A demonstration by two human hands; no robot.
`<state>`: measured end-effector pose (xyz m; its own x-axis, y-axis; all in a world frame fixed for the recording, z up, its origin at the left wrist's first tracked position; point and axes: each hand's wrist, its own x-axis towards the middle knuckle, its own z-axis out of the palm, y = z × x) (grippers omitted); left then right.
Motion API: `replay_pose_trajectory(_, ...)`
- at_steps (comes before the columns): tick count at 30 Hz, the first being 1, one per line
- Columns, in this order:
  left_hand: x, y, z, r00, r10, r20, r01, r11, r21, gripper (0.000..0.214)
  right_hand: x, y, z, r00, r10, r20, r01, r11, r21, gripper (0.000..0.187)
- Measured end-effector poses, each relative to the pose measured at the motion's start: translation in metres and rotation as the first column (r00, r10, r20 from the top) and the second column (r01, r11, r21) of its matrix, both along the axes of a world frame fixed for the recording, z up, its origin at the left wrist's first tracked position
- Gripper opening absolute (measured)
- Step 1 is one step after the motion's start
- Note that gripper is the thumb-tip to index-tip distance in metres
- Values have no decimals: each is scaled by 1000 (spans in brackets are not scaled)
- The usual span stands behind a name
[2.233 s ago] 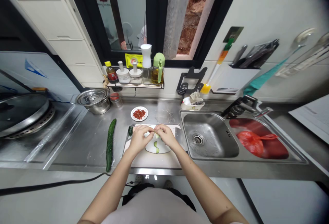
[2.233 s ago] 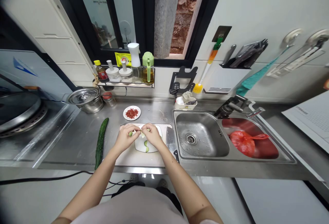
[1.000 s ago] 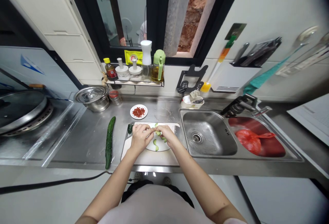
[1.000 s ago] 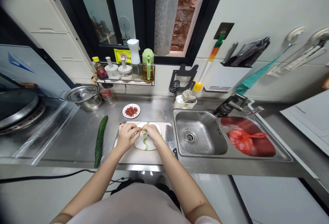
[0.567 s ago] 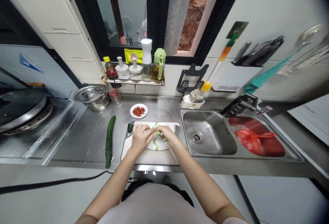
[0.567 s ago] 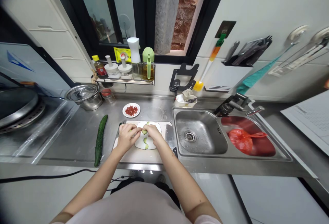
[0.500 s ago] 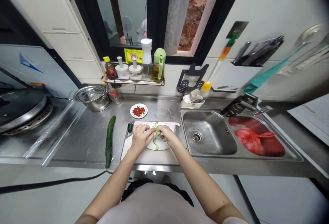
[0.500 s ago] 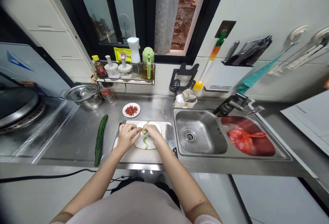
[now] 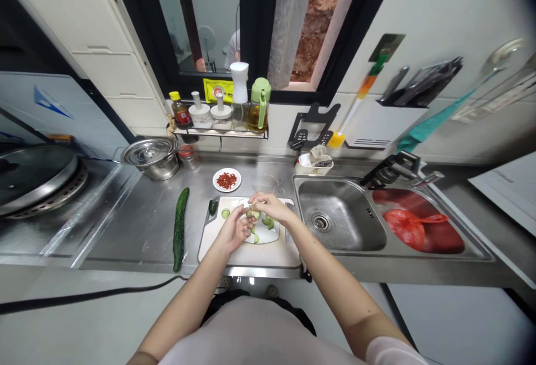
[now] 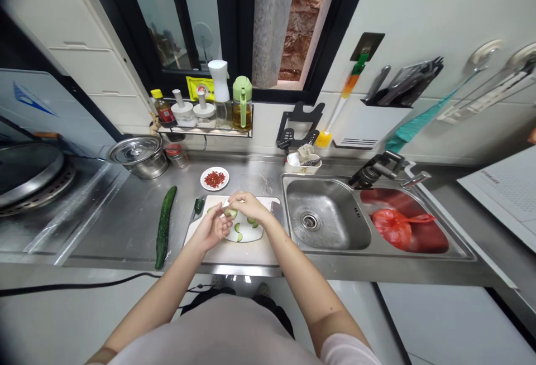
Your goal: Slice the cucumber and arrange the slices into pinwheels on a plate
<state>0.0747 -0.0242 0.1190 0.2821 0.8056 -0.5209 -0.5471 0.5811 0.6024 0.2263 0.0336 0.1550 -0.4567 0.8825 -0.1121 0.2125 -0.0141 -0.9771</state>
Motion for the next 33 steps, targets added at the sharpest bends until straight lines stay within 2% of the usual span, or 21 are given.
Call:
replay_pose_trajectory(3, -6, 6, 1, 1000, 25, 1, -25, 999, 26, 35, 1, 0, -1, 998, 57, 3, -57, 998, 30, 14)
replay_pose_trajectory(9, -13, 7, -3, 986, 95, -133, -80, 991, 111, 53, 4, 1, -5, 995, 105, 4, -105, 995, -2, 16)
replay_pose_trajectory(16, -12, 10, -4, 918, 214, -333, -90, 932, 351, 43, 5, -1, -10, 996, 84, -9, -84, 962, -259, 34)
replay_pose_trajectory(19, -12, 10, -7, 877, 280, -391, -97, 899, 427, 34, 6, -1, -12, 997, 76, 17, -68, 955, -287, 36)
replay_pose_trajectory(26, -15, 9, -14, 739, 337, -583, 22, 853, 521, 25, 8, -2, -20, 997, 11, 79, 9, 969, -247, 37)
replay_pose_trajectory(33, -15, 3, -29, 622, 301, -723, 136, 867, 479, 18, 13, -4, -48, 993, 4, 117, 19, 981, -194, 16)
